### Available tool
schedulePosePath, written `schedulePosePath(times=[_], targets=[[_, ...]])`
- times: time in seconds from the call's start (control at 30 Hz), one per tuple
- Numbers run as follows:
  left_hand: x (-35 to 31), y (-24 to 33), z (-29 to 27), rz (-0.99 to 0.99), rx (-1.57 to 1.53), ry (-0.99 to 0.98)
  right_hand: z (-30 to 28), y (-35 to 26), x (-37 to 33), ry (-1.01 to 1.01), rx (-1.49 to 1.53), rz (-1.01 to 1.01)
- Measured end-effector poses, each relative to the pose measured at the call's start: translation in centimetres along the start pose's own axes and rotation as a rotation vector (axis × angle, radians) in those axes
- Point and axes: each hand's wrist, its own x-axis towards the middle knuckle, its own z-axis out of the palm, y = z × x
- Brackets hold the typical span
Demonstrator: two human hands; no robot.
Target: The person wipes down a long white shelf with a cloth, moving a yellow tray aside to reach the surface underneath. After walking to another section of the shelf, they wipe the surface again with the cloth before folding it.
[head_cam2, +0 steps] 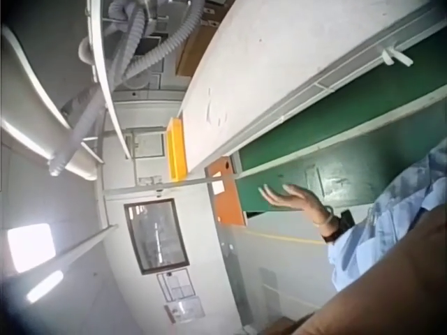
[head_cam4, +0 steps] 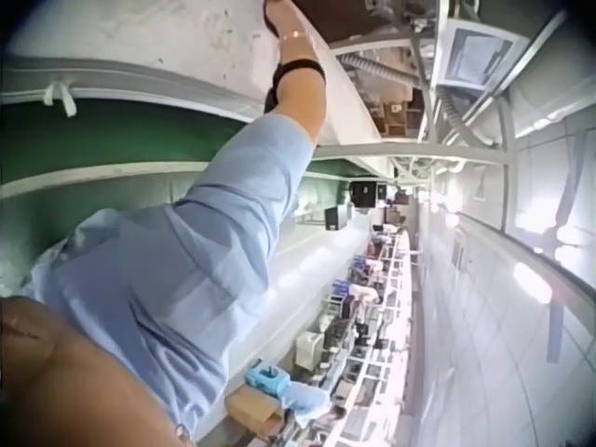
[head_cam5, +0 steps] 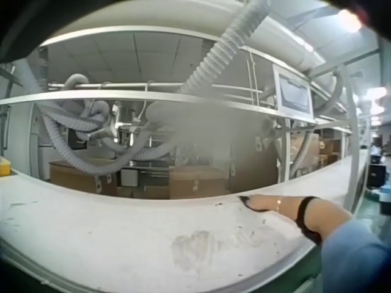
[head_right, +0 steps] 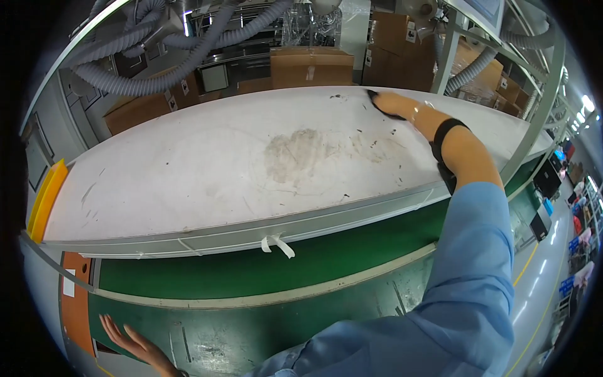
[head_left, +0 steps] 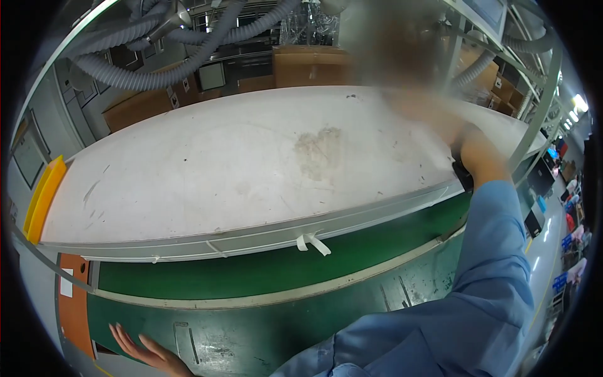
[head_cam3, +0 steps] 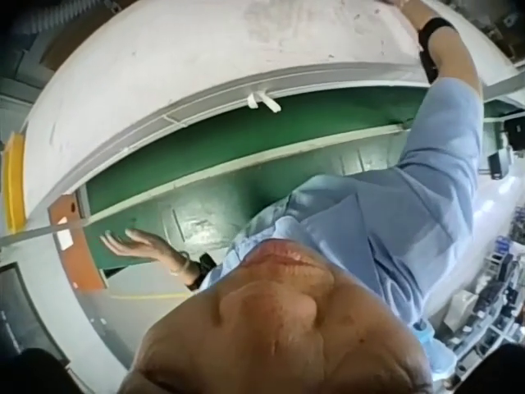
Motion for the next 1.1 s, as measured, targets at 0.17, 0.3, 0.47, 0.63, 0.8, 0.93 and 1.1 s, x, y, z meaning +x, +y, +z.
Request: schedulePosePath(times=[0.17,0.3,0.47,0.63,0.8,0.93,1.1], targets=[[-3.1,0.1,-4.0,-0.063,0.024,-0.05,-0.9,-4.9,-3.8,-0.197,-0.194,-0.005],[-4.7,0.5,-2.4,-0.287,-0.226,0.007,-0.4,-23.7,-4.9,-0.254,0.21,-0.305],[-5.4,3.6,2.0,-0.279,-0.59,-0.158,-1.6,-41.2,-10.0,-0.296,0.562,-0.762],[-5.9,6.2,0.5,-0.168,-0.629,-0.178,-4.3,-44.9,-14.7,-0.19,0.858,-0.847],[-8.9,3.1,-5.2,-0.326,-0.537,-0.141,-8.4,-23.4,-12.1,0.183,0.324,-0.66],[-8.6,-3.5,-9.7,-0.461,-0.489,-0.091,-6.7,-1.3,-16.2,0.2,0.035,-0.097],[-5.4,-8.0,-9.8,-0.53,-0.575,-0.034,-5.6,1.1,-20.1,0.186,0.097,0.152]])
